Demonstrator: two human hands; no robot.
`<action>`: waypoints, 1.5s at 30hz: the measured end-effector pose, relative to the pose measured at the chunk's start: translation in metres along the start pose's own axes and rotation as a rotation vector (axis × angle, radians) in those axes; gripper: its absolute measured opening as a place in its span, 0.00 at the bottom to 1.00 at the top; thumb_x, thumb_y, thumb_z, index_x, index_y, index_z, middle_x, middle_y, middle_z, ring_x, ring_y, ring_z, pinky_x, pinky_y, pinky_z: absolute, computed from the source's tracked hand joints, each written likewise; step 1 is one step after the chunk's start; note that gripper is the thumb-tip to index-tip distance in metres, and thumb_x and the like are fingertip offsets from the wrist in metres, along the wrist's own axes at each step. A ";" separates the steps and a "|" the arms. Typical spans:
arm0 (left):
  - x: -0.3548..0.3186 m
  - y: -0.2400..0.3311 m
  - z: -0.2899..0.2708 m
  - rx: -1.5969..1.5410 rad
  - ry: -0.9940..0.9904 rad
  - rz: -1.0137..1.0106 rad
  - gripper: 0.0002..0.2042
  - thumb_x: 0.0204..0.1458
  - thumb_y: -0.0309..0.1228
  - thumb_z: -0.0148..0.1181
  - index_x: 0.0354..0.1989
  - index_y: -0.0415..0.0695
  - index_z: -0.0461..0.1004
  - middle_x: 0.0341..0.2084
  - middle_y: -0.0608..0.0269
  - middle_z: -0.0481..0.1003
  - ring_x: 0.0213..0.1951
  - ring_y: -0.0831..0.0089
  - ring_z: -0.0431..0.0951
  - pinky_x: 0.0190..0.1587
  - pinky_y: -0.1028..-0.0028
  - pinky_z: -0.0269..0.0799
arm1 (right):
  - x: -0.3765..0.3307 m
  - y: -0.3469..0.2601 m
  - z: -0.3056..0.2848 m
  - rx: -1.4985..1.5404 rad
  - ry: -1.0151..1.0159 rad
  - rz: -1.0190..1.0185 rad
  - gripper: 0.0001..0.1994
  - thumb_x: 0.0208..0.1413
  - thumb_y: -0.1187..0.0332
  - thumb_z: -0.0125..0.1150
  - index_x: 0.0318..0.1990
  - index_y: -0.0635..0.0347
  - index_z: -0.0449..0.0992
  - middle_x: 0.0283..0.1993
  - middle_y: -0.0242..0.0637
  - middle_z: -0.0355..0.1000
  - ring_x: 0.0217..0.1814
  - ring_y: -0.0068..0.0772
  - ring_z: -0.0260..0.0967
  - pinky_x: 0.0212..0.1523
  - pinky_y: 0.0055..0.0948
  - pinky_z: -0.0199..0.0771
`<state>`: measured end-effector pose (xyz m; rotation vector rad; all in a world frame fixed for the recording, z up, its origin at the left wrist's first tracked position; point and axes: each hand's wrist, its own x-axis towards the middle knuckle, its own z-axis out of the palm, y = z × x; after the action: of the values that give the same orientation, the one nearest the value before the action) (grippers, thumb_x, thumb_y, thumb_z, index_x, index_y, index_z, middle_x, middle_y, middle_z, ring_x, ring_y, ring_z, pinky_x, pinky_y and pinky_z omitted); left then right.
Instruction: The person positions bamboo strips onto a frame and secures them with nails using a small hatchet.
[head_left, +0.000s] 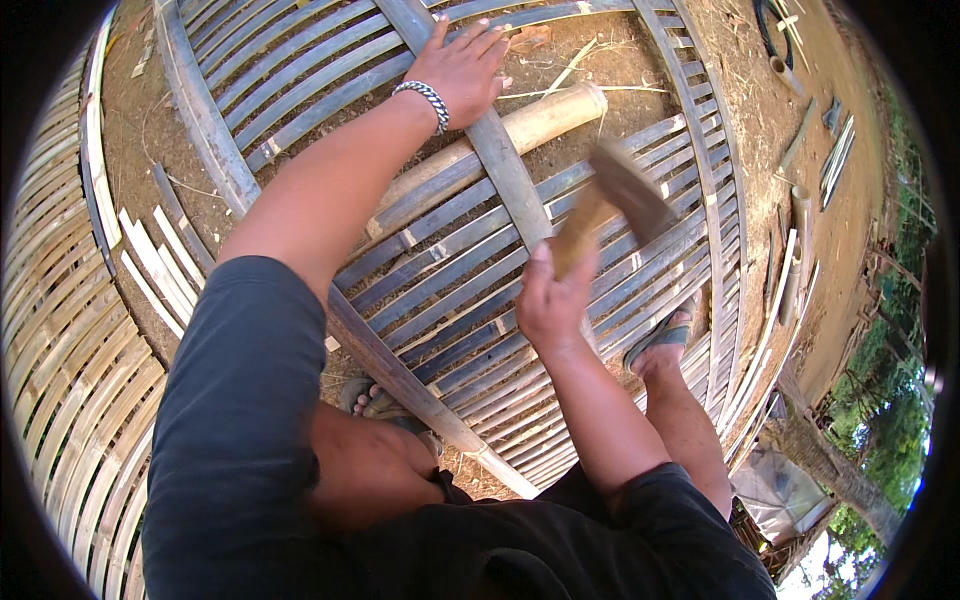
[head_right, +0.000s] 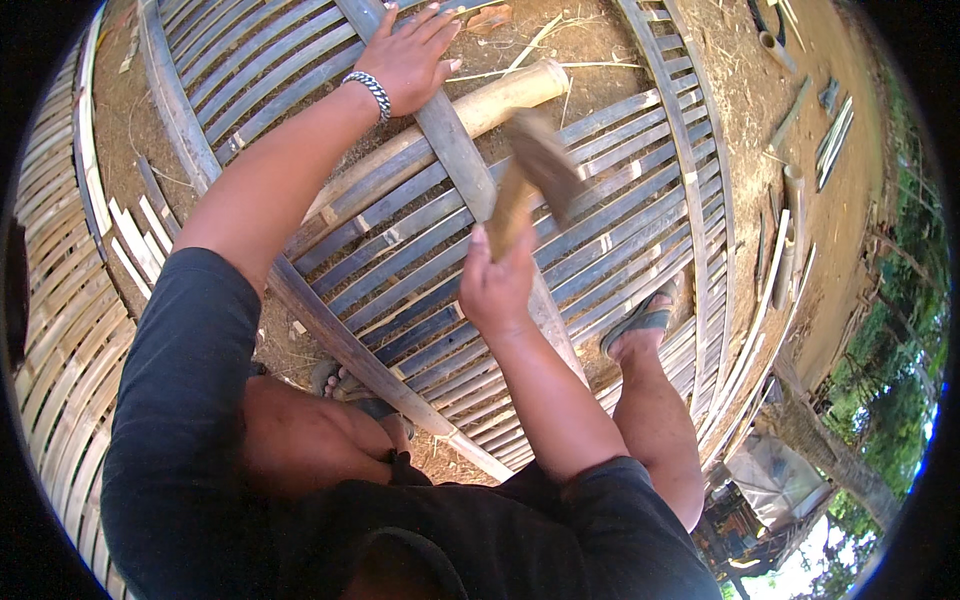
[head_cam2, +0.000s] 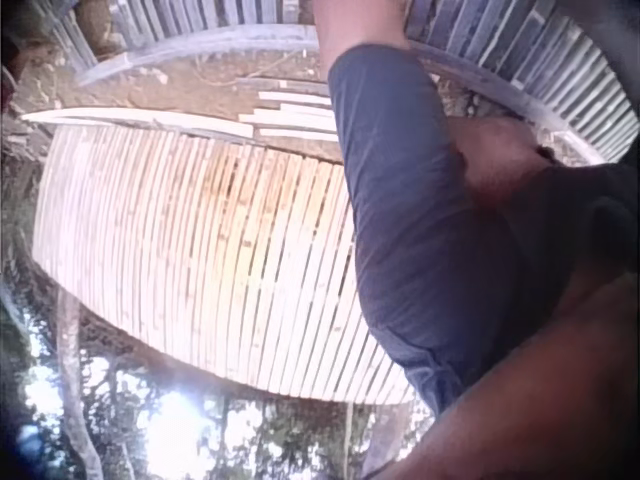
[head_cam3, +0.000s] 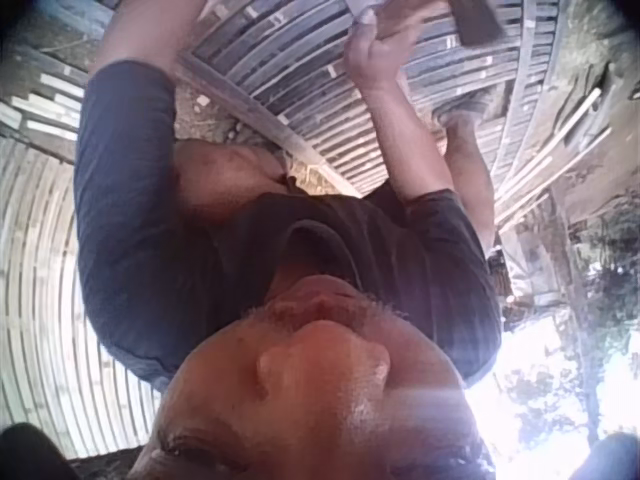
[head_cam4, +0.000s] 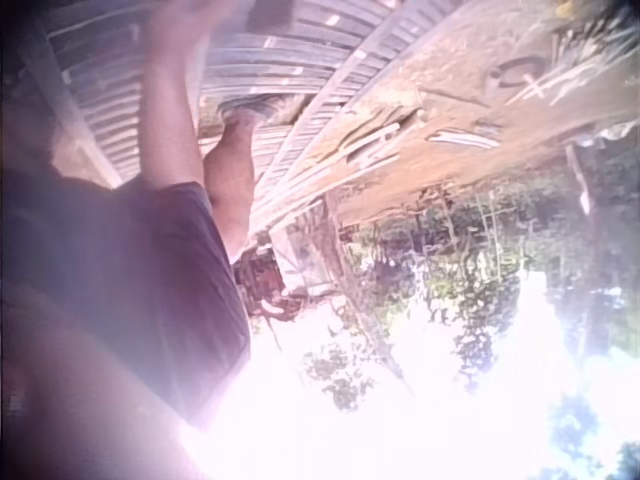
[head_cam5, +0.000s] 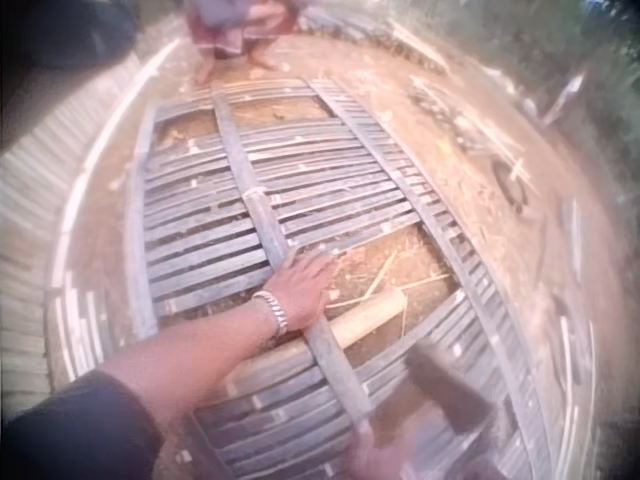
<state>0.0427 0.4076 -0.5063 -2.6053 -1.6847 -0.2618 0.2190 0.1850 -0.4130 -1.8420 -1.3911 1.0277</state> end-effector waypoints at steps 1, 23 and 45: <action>0.003 0.006 -0.019 -0.021 -0.191 0.002 0.28 0.67 0.45 0.41 0.74 0.49 0.53 0.75 0.63 0.51 0.76 0.67 0.44 0.76 0.47 0.33 | 0.006 0.000 -0.001 -0.194 -0.107 0.039 0.24 0.66 0.67 0.52 0.66 0.63 0.55 0.41 0.61 0.75 0.41 0.62 0.77 0.42 0.51 0.75; 0.005 0.004 -0.001 -0.010 -0.122 0.028 0.29 0.67 0.43 0.42 0.75 0.50 0.50 0.75 0.65 0.52 0.76 0.68 0.46 0.75 0.47 0.35 | -0.002 0.012 0.006 0.024 0.114 -0.175 0.20 0.67 0.69 0.52 0.63 0.63 0.59 0.32 0.37 0.68 0.28 0.26 0.66 0.32 0.31 0.72; 0.003 0.001 -0.010 0.024 -0.174 0.003 0.30 0.67 0.42 0.42 0.76 0.51 0.47 0.76 0.68 0.49 0.76 0.68 0.45 0.76 0.47 0.35 | -0.001 0.006 0.018 -0.309 0.271 -0.328 0.15 0.67 0.68 0.54 0.56 0.64 0.63 0.31 0.36 0.68 0.29 0.37 0.68 0.34 0.44 0.70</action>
<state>0.0439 0.4085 -0.4959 -2.6825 -1.7213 -0.0146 0.2065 0.1823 -0.4266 -1.7983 -1.6780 0.4002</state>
